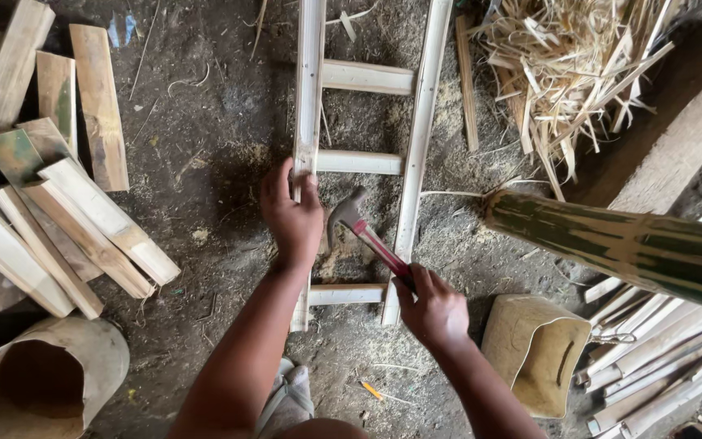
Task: The person assembles a small wooden ladder-like frame by inserting dowels into pre-drilled holes and securing them with a hammer. They then mark the frame with a pencil.
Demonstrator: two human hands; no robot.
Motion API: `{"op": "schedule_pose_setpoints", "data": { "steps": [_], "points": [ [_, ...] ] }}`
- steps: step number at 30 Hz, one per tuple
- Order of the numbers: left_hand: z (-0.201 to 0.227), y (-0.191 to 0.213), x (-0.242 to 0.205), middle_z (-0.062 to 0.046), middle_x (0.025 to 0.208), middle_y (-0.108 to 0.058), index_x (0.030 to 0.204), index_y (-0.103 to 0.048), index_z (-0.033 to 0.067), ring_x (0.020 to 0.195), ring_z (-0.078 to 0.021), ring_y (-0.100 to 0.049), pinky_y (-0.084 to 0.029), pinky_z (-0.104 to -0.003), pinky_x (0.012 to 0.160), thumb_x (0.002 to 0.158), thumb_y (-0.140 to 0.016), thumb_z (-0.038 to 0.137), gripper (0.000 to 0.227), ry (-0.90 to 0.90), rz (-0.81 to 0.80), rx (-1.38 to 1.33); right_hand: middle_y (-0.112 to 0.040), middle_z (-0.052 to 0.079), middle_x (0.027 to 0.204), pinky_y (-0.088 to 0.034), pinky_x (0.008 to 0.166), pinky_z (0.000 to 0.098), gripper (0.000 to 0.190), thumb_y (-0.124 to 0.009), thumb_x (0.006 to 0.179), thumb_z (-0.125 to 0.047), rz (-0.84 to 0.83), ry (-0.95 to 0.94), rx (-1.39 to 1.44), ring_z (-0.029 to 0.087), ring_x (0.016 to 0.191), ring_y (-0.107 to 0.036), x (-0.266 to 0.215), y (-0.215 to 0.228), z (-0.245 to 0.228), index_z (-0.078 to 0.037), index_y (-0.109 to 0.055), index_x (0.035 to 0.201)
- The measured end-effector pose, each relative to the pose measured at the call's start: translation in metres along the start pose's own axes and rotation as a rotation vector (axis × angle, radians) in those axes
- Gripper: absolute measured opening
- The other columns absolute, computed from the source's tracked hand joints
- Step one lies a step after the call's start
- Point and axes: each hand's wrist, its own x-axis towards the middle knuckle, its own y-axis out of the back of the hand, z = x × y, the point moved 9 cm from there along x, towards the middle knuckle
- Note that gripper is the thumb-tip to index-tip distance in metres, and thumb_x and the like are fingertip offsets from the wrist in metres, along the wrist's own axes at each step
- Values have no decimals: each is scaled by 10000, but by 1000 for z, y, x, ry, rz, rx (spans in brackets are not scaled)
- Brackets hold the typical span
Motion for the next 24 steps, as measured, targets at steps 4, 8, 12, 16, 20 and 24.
{"op": "schedule_pose_setpoints", "data": {
  "steps": [4, 8, 12, 16, 20, 24],
  "points": [
    [-15, 1, -4, -87, 1143, -708, 1285, -667, 69, 1046, -204, -702, -632, -364, 935, 995, -701, 30, 295, 44, 50, -198, -702, 53, 714, -298, 278, 208, 221, -699, 992, -277, 100, 173, -125, 46, 405, -473, 18, 16, -5, -69, -746, 1049],
    [-30, -4, -7, -90, 1165, -705, 1245, -690, 97, 1037, -182, -706, -654, -333, 903, 979, -702, 29, 275, 142, 66, -338, -701, 40, 681, -326, 274, 236, 190, -703, 1006, -268, 17, 197, -138, 74, 372, -492, 45, 13, -3, -103, -777, 1062],
    [-28, -4, -7, -92, 1199, -701, 1254, -691, 94, 1082, -190, -708, -650, -334, 938, 980, -709, 20, 285, 88, 82, -359, -725, 49, 720, -361, 274, 259, 227, -689, 990, -327, -9, 185, -153, 86, 386, -528, 55, 15, -2, -127, -776, 1052],
    [-35, -7, -8, -91, 1193, -700, 1235, -705, 99, 1056, -180, -718, -666, -324, 912, 975, -703, 20, 272, 150, 70, -371, -731, 42, 746, -382, 284, 270, 254, -681, 978, -357, -32, 161, -149, 91, 415, -552, 56, 15, 2, -142, -770, 1080],
    [-28, -3, -6, -93, 1187, -705, 1233, -703, 89, 1076, -189, -714, -653, -334, 937, 976, -721, 9, 269, 79, 89, -334, -729, 29, 748, -407, 312, 272, 242, -678, 992, -358, -25, 176, -153, 90, 434, -565, 57, 15, 1, -153, -769, 1083],
    [-27, -3, -5, -102, 1199, -696, 1227, -705, 91, 1070, -188, -713, -661, -326, 917, 980, -703, 3, 262, 108, 77, -353, -731, 14, 719, -395, 284, 271, 230, -680, 984, -340, -66, 166, -180, 82, 403, -556, 64, 19, 0, -151, -782, 1064]
  ]
}}
